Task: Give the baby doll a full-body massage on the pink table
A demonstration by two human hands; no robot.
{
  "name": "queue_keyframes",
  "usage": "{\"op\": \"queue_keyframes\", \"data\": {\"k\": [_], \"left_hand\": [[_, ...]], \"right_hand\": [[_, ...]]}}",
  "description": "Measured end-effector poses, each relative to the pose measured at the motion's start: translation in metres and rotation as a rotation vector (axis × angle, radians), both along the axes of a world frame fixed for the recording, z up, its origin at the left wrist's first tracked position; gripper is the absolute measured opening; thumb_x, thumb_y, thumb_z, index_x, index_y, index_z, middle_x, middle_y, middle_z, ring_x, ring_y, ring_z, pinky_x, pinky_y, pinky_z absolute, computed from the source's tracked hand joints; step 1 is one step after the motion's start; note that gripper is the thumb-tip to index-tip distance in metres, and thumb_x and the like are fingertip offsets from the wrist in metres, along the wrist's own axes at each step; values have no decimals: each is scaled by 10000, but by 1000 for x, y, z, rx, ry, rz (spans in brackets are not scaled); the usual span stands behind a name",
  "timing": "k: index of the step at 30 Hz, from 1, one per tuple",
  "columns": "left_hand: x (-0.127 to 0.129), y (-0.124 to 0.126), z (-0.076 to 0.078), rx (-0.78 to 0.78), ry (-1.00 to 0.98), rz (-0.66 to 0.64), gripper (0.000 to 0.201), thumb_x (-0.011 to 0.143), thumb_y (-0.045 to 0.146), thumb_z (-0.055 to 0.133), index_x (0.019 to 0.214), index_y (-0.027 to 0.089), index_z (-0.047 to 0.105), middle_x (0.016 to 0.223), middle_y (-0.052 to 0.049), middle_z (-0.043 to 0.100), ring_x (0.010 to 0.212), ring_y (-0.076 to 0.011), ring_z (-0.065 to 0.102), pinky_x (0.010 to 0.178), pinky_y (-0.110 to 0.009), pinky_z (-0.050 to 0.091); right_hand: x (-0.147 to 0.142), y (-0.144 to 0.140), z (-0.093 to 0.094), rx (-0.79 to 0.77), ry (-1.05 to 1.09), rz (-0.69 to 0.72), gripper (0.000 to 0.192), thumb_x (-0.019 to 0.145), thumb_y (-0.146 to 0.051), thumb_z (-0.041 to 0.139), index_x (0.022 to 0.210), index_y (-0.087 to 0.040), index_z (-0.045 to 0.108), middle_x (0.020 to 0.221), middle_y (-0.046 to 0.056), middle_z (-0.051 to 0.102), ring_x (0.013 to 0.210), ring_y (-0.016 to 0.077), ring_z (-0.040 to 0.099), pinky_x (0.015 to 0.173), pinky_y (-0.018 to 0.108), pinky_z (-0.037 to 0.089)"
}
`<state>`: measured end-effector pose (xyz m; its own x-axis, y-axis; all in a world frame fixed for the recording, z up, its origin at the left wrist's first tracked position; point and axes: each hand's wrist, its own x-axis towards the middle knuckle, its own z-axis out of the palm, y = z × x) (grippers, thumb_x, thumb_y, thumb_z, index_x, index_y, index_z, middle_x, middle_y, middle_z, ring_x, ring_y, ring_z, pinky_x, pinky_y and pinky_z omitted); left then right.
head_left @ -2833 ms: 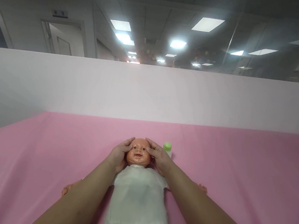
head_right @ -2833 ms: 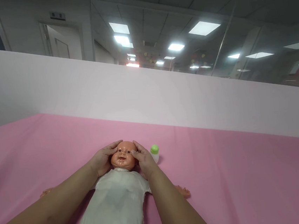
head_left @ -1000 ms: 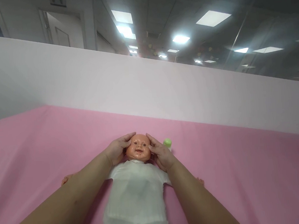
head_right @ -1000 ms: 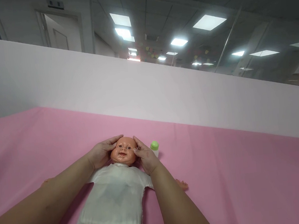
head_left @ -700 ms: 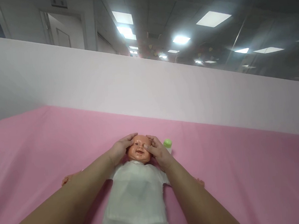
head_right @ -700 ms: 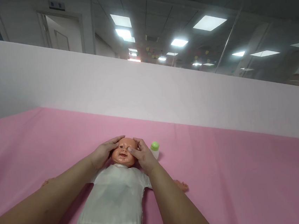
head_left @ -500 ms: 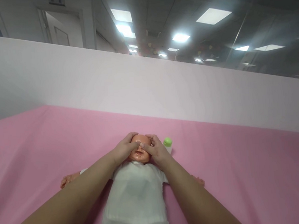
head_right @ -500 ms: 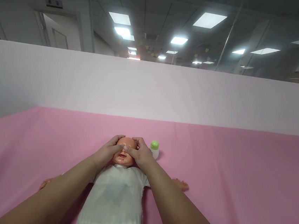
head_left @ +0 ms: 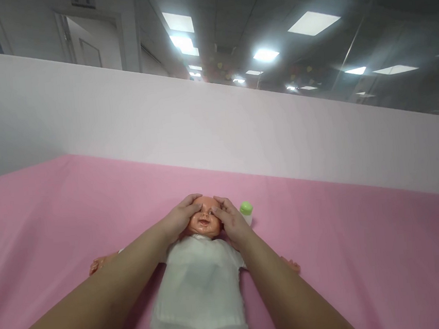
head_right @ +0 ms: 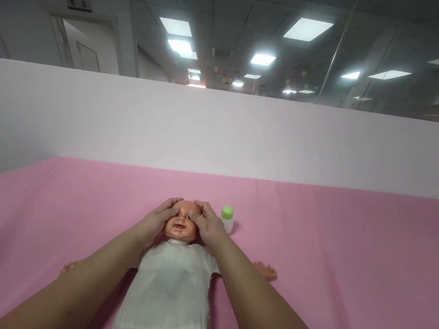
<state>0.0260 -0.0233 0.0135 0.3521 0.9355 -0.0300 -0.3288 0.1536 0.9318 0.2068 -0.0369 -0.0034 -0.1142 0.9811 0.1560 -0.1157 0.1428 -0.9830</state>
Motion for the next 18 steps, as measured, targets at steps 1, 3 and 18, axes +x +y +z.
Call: {"op": "queue_keyframes", "data": {"k": [1,3,18], "left_hand": [[-2,-1,1,-25,-48,-37,546,831,285,743,1337,215,549,1137,-126,702,951,-273,719,850,-397,586],[-7,-1,3,-81,-131,-85,607,805,248,773,1365,216,541,1201,-147,687,989,-289,719,881,-422,588],[-25,1,-4,-151,-242,-144,696,729,143,816,1382,200,583,1339,-183,638,1116,-348,689,969,-504,549]], "right_hand": [[1,-1,0,-23,24,16,536,808,-502,728,1290,-312,593,1269,36,675,1170,287,635,995,460,514],[2,-1,1,-79,82,51,570,791,-473,751,1317,-318,597,1279,37,678,1153,290,646,978,462,524],[16,-4,4,-210,247,217,800,692,-319,886,1426,-338,568,1501,41,560,1305,276,582,1116,483,453]]}}
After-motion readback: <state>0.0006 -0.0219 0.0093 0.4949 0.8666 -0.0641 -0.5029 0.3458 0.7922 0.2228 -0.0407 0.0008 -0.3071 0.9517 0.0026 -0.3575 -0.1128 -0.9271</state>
